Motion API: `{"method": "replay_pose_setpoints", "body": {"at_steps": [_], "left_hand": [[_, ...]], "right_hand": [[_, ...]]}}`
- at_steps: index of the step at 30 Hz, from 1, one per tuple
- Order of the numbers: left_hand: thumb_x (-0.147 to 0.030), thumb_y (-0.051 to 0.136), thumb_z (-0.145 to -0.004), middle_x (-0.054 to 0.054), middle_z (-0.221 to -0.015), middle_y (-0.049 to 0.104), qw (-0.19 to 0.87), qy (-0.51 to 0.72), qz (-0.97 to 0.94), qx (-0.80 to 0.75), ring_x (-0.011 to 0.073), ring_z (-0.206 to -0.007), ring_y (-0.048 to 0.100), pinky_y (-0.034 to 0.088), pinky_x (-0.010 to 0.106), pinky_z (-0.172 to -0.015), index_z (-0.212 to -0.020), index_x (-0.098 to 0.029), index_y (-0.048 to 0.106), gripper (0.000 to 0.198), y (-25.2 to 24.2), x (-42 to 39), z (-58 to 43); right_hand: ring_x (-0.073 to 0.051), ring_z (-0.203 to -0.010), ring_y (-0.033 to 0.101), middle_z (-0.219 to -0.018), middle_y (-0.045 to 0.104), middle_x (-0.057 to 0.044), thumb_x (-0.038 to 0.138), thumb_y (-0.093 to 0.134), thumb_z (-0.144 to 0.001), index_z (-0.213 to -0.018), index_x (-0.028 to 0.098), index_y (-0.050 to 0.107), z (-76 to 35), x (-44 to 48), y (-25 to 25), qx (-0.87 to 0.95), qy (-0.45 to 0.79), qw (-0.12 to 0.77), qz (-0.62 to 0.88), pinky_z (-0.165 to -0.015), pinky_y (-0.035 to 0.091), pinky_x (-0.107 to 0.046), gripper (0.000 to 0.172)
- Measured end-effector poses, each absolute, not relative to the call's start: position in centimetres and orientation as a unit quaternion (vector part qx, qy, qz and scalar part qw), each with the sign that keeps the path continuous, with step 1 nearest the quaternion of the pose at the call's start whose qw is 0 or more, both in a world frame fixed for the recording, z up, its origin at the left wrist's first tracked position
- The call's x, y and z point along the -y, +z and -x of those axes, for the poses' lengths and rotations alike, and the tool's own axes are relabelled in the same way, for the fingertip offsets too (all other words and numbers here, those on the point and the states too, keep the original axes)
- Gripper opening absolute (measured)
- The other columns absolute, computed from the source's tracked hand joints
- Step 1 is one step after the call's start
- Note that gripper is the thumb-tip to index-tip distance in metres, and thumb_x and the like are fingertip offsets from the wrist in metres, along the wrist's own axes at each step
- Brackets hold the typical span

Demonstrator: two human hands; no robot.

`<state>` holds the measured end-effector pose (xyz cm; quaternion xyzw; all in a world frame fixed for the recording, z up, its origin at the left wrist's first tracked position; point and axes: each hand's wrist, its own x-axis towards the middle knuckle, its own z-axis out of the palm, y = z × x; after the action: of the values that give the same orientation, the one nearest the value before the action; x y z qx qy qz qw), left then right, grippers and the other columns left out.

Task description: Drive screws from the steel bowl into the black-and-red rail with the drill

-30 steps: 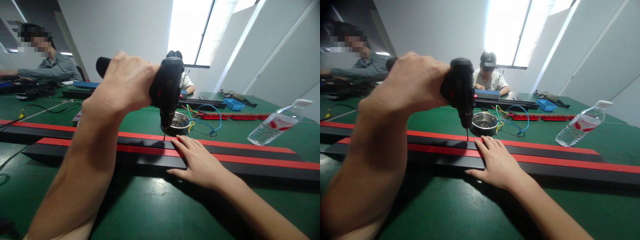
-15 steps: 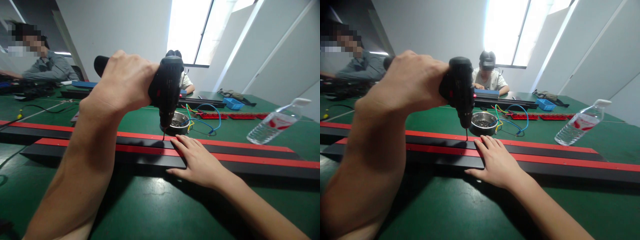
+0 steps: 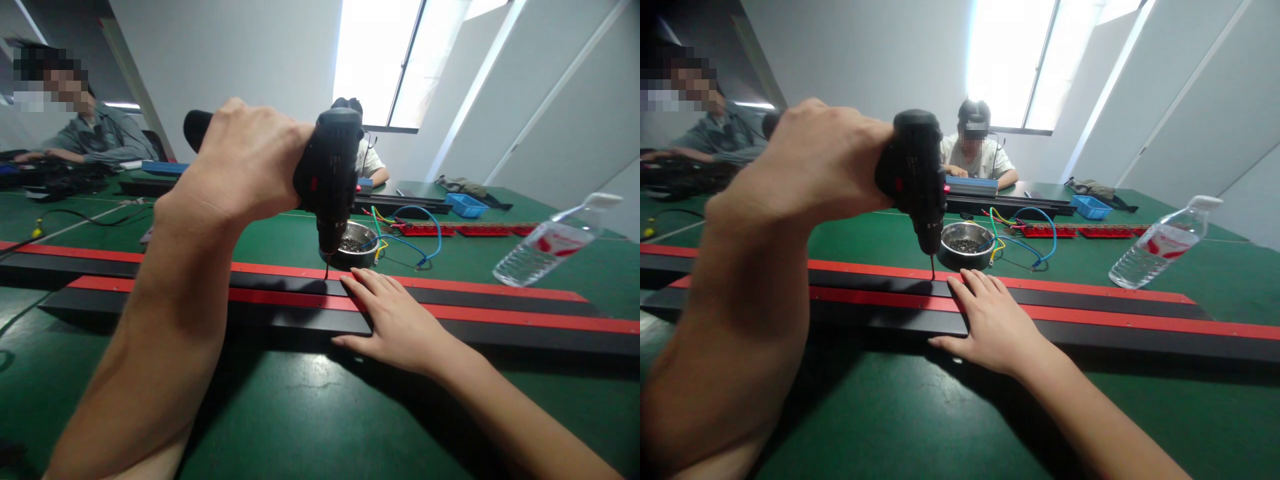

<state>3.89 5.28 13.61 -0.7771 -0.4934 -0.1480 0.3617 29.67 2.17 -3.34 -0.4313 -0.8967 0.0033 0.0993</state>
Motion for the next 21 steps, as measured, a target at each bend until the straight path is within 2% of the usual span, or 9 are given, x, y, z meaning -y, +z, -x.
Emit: {"method": "replay_pose_setpoints", "body": {"at_steps": [3,11,16,21], "left_hand": [[-0.061,0.050,-0.096,0.017,-0.091,0.077,0.367,-0.145,0.773,0.497,0.0421,-0.089,0.075,0.049,0.048,-0.075,-0.110,-0.022,0.077,0.049,13.53,-5.41,-3.89],[-0.064,0.051,-0.096,0.017,-0.090,0.077,0.370,-0.152,0.777,0.486,0.0446,-0.089,0.076,0.050,0.049,-0.072,-0.108,-0.024,0.076,0.049,13.47,-5.36,-3.82],[-0.066,0.054,-0.094,0.016,-0.086,0.076,0.374,-0.162,0.775,0.483,0.0488,-0.089,0.077,0.051,0.051,-0.070,-0.106,-0.023,0.075,0.049,13.37,-5.50,-3.75],[-0.071,0.051,-0.093,0.016,-0.091,0.078,0.370,-0.156,0.774,0.489,0.0445,-0.090,0.076,0.049,0.047,-0.069,-0.110,-0.026,0.075,0.054,13.57,-5.40,-3.57]], "right_hand": [[-0.043,-0.155,0.040,-0.168,0.041,-0.025,0.083,0.062,-0.086,-0.163,0.013,0.046,-29.71,-2.18,-3.43,0.897,0.003,0.108,0.430,-0.125,0.036,-0.062,0.105],[-0.043,-0.155,0.040,-0.168,0.041,-0.024,0.083,0.062,-0.086,-0.163,0.014,0.045,-29.82,-2.18,-3.56,0.897,0.002,0.109,0.428,-0.125,0.035,-0.062,0.105],[-0.043,-0.154,0.040,-0.168,0.041,-0.024,0.083,0.062,-0.086,-0.163,0.014,0.045,-29.87,-2.23,-3.62,0.897,0.002,0.111,0.427,-0.125,0.035,-0.062,0.104],[-0.044,-0.155,0.039,-0.168,0.040,-0.025,0.084,0.061,-0.086,-0.163,0.012,0.045,-29.80,-2.19,-3.41,0.897,0.003,0.099,0.432,-0.125,0.035,-0.062,0.107]]}}
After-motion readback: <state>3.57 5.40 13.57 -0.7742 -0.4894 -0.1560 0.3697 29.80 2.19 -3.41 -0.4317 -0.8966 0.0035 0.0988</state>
